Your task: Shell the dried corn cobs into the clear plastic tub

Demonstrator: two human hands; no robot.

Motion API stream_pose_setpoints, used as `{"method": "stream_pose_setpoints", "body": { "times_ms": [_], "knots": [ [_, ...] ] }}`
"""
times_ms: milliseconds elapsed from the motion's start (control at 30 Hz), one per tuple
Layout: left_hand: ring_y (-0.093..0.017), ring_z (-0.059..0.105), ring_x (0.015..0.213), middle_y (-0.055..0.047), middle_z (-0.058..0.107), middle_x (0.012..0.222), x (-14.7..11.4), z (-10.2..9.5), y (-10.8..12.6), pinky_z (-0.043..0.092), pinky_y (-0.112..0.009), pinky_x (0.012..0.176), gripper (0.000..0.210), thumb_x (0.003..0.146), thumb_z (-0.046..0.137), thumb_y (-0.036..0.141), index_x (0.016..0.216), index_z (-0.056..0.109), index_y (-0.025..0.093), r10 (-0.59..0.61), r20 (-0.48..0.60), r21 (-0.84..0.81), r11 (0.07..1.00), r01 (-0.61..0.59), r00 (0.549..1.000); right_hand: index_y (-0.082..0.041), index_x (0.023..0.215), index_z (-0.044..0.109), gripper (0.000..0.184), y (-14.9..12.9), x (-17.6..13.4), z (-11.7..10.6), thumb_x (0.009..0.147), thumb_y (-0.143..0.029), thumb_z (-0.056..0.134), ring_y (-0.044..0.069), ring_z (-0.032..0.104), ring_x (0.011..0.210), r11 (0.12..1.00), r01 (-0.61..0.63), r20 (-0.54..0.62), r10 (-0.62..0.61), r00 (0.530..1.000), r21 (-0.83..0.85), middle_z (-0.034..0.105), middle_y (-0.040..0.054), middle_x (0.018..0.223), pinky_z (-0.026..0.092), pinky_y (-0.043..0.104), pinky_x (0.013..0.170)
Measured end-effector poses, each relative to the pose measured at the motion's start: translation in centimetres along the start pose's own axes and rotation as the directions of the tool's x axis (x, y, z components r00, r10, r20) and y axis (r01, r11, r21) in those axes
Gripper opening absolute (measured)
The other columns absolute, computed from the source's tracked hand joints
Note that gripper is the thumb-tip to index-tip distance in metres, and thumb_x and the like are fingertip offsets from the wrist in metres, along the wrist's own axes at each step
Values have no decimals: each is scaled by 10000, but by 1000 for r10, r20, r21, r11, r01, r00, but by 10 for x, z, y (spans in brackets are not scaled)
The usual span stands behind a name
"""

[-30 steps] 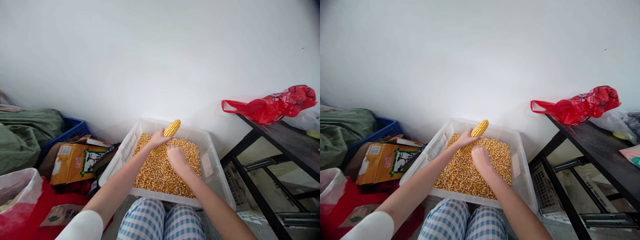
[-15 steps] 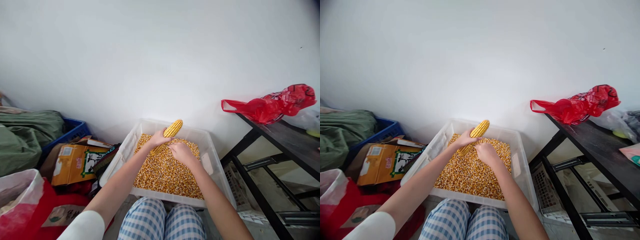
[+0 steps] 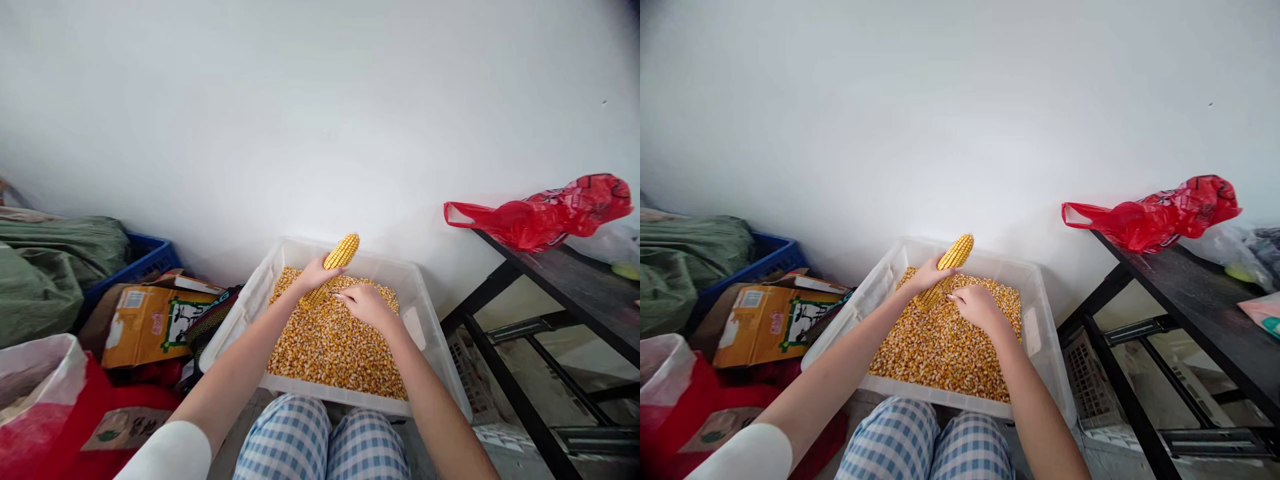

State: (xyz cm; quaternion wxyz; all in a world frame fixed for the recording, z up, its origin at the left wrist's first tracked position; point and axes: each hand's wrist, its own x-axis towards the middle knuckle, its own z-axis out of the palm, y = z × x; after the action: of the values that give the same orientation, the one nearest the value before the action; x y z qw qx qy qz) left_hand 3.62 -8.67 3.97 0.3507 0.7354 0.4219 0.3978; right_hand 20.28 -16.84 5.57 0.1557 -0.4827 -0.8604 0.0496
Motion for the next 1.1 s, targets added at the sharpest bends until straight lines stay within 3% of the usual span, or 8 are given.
{"method": "stream_pose_setpoints", "body": {
  "times_ms": [100,300,433,633,800,1000,1100],
  "knots": [
    [-233,589,883,-65,652,979,2,-1,-2,447,-306,760,536,703,586,501,1089,570,128,-35,-27,-47,998,34,999,-181,717,656,321,-1,2,4,918,-288,430,126,547,667,1000,6,18,-7,1000,16,672,36,753,285,225,621],
    [-239,584,938,-71,644,1035,1,-6,0,446,-302,792,582,711,581,540,1125,567,130,-48,38,-140,989,52,998,-177,761,658,331,3,3,6,928,-303,402,124,550,650,997,-70,-51,72,996,38,672,38,756,292,219,605],
    [-247,583,950,-78,646,1034,1,-6,0,446,-309,801,600,704,582,553,1118,568,120,-71,41,-125,989,76,997,-174,732,640,348,6,3,3,932,-298,383,124,545,624,996,-88,-83,87,993,-13,663,32,719,288,227,598],
    [-238,588,927,-75,647,1026,3,-2,-6,449,-305,787,552,722,572,505,1116,567,119,-33,12,-80,996,34,999,-188,783,643,315,-3,4,8,931,-275,379,139,591,737,989,-72,-105,58,993,-129,678,36,833,316,239,655],
    [-236,594,910,-78,652,1017,4,-2,-7,451,-307,772,542,714,575,500,1098,569,117,-46,2,-49,998,46,999,-194,786,643,324,-7,5,12,936,-283,370,140,598,751,985,-68,-54,60,997,-156,681,31,834,332,238,665],
    [-240,598,879,-73,662,970,3,0,-3,449,-305,753,535,694,581,512,1053,584,115,-58,20,-34,998,58,998,-196,864,654,292,-10,6,16,925,-248,373,154,614,773,974,-107,-72,94,993,-199,684,40,882,348,246,675],
    [-237,597,852,-67,659,963,1,2,-1,445,-303,739,548,680,589,518,1058,585,121,-48,47,-3,999,48,998,-194,842,658,300,-8,7,16,925,-251,375,159,618,780,979,-65,-34,60,998,-191,685,44,872,354,248,680]
  ]
}}
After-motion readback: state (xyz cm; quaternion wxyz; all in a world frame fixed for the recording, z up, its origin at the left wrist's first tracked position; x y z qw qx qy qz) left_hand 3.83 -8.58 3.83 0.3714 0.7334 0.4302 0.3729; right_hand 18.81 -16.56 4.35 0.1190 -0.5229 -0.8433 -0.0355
